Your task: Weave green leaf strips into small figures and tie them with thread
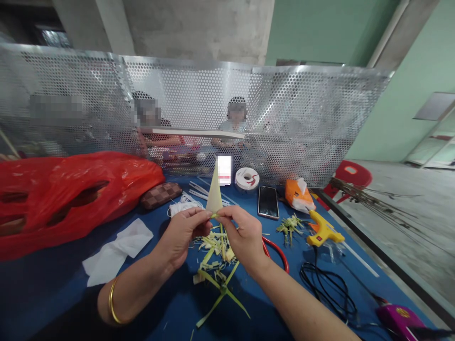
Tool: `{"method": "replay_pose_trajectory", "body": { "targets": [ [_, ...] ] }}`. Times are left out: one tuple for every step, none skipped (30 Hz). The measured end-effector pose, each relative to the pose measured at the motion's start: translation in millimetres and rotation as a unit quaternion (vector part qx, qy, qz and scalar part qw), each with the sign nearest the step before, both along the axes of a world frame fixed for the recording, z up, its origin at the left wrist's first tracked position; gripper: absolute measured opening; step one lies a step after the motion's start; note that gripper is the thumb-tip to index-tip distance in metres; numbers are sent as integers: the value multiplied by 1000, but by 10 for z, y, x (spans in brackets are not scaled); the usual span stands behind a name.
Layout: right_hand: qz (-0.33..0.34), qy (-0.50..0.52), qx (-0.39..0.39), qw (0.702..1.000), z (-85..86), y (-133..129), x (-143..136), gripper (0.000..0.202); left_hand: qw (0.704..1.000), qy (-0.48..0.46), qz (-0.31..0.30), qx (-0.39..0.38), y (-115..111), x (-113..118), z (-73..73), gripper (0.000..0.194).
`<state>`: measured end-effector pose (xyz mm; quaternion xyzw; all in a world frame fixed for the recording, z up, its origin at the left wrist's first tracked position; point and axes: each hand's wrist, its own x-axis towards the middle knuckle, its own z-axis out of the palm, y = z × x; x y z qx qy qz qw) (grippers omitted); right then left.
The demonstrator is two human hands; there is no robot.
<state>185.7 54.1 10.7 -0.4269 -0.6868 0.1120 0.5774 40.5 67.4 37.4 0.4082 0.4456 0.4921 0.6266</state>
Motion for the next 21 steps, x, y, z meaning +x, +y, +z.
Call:
{"method": "replay_pose_trajectory", "body": {
  "targets": [
    [-6, -3, 3, 1000, -2, -2, 1, 8, 1000, 1, 4, 5, 0, 4, -2, 16],
    [-12, -3, 3, 1000, -4, -5, 1, 8, 1000, 0, 10, 10, -1, 8, -3, 15],
    [-15, -1, 3, 1000, -6, -8, 1, 8, 1000, -2, 16, 14, -1, 10, -3, 14],
    [-17, 4, 1, 1000, -7, -11, 1, 8, 1000, -6, 22, 17, -1, 12, -3, 12],
    [-15, 8, -2, 1000, -8, -14, 1, 8, 999, -11, 25, 20, 0, 12, -4, 11],
    [-12, 14, -6, 1000, -9, -16, 0, 8, 999, -16, 26, 20, 1, 11, -6, 12],
    [-8, 20, -11, 1000, -9, -16, -1, 9, 999, -20, 26, 19, 2, 10, -10, 12],
    [-2, 27, -18, 999, -9, -16, -2, 9, 999, -24, 24, 17, 2, 8, -13, 13],
    [2, 34, -25, 999, -9, -14, -4, 9, 999, -27, 20, 13, 1, 7, -17, 14],
    [5, 41, -32, 999, -8, -10, -5, 9, 999, -30, 17, 7, 0, 6, -20, 14],
    [7, 50, -39, 998, -7, -5, -6, 9, 999, -33, 14, 2, -1, 6, -22, 15],
    [7, 59, -45, 997, -5, 0, -8, 9, 999, -36, 12, -1, -2, 7, -23, 15],
    [8, 69, -49, 996, -3, 5, -9, 8, 999, -38, 9, -2, -2, 8, -23, 16],
    [8, 79, -51, 996, 0, 10, -11, 8, 999, -38, 7, -3, -2, 8, -23, 16],
    [8, 88, -52, 995, 2, 14, -14, 7, 999, -38, 6, -2, 0, 10, -23, 17],
    [10, 95, -54, 994, 5, 16, -16, 7, 999, -37, 6, -1, 2, 11, -23, 18],
    [12, 101, -56, 993, 8, 17, -20, 8, 999, -36, 6, 1, 4, 13, -23, 18],
    [16, 105, -59, 993, 10, 17, -23, 8, 999, -35, 7, 3, 6, 15, -25, 17],
    [20, 107, -62, 992, 11, 15, -27, 8, 999, -34, 10, 6, 8, 18, -27, 17],
    [23, 108, -64, 992, 11, 14, -30, 8, 999, -32, 14, 12, 9, 22, -30, 16],
    [26, 108, -66, 992, 11, 12, -32, 9, 999, -30, 20, 21, 9, 26, -33, 16]
  ]
}}
